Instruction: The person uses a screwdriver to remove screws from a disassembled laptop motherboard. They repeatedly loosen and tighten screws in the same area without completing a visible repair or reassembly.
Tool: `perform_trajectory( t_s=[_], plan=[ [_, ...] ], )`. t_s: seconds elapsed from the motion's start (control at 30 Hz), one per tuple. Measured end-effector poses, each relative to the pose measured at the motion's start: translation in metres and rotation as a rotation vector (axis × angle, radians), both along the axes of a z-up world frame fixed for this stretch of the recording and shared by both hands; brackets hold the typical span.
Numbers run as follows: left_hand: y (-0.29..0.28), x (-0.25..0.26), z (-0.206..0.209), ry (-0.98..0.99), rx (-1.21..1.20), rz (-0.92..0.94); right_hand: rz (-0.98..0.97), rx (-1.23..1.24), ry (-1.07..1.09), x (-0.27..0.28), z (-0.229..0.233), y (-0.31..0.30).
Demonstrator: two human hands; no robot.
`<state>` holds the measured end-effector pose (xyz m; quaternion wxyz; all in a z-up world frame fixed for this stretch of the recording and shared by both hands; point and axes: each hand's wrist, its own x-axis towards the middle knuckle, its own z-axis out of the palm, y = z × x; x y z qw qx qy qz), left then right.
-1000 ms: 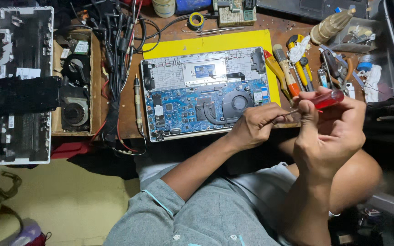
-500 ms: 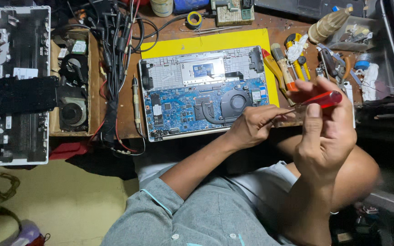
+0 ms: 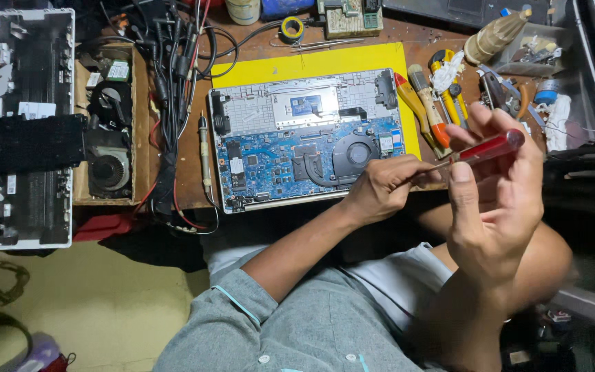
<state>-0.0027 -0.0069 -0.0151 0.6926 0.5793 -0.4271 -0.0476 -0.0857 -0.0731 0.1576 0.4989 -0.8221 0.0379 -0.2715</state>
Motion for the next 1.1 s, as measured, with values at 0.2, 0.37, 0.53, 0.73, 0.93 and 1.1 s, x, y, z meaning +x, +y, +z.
perform_trajectory(
  t_s=[0.2,0.37,0.53,0.73,0.93,1.1],
  plan=[
    [0.001,0.002,-0.002,-0.019,0.016,-0.032,-0.206,-0.084,-0.003,0.005,-0.018,-0.005],
    [0.0,0.003,-0.004,-0.036,0.017,-0.018,-0.246,-0.119,-0.007,0.01,-0.02,-0.003],
    [-0.003,0.003,-0.014,-0.028,0.011,-0.008,-0.415,-0.256,-0.123,0.017,-0.039,-0.011],
    [0.007,0.003,0.005,0.02,0.045,-0.043,-0.305,-0.068,-0.227,0.024,-0.049,-0.045],
    [0.028,-0.014,0.019,-0.062,0.111,0.145,-0.465,0.623,-0.314,0.023,-0.076,-0.076],
    [0.036,-0.019,0.042,0.162,0.061,0.314,-0.072,0.687,-0.102,0.022,-0.09,-0.041]
  ],
)
